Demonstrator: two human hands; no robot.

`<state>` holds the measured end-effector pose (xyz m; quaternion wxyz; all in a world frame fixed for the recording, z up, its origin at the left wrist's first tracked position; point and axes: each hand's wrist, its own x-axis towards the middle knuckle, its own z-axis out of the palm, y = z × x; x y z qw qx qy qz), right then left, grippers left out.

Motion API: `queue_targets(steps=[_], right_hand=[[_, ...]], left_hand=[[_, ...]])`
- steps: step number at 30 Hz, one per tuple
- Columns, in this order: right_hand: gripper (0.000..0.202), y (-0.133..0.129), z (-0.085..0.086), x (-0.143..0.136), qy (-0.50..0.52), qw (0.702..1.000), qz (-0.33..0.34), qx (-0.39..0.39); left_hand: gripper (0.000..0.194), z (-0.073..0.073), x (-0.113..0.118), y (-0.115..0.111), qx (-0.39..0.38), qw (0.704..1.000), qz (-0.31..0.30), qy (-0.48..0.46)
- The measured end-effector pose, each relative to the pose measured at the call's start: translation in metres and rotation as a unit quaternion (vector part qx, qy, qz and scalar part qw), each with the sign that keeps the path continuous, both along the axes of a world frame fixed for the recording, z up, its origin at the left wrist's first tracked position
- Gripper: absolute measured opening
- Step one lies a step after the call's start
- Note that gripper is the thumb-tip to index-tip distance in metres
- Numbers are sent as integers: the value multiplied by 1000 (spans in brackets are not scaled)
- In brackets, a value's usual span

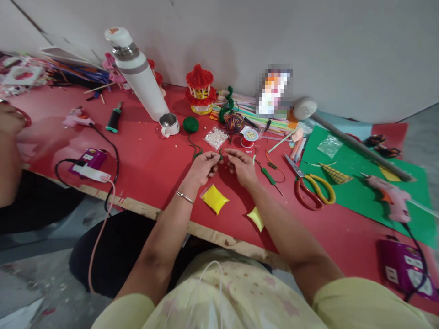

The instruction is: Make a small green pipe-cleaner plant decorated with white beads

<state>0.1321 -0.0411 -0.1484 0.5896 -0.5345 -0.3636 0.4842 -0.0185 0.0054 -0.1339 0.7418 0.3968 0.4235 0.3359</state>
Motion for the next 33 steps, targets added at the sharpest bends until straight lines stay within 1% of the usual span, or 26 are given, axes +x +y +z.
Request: queue_targets(steps=[3, 7, 11, 14, 15, 19, 22, 24, 29, 33], right_hand=[[41, 1, 1, -3, -4, 1000, -15, -18], [54, 2, 4, -6, -39, 998, -5, -40], [56, 3, 8, -4, -2, 998, 8, -57], [57, 4, 9, -2, 33, 997, 43, -59], [55, 4, 9, -2, 38, 997, 44, -60], [49, 8, 8, -4, 37, 999, -3, -38], [54, 10, 6, -6, 65, 998, -14, -15], [58, 10, 5, -6, 84, 996, -16, -17], [56, 9, 3, -6, 94, 995, -15, -29], [52, 8, 2, -8, 98, 995, -24, -26]], left_hand=[[22, 0, 2, -1, 15, 1000, 0, 18], [18, -1, 6, -3, 62, 996, 23, 66], [19, 0, 8, -4, 74, 993, 28, 86], [20, -1, 8, -4, 81, 992, 8, 92], [18, -2, 9, -4, 90, 991, 2, 95], [12, -9, 10, -5, 173, 976, 4, 136], [12, -12, 10, -6, 219, 962, 7, 164], [11, -12, 11, -7, 208, 965, 20, 159], [15, -8, 11, -6, 93, 990, 60, 91], [19, -3, 11, -7, 59, 995, 67, 46]])
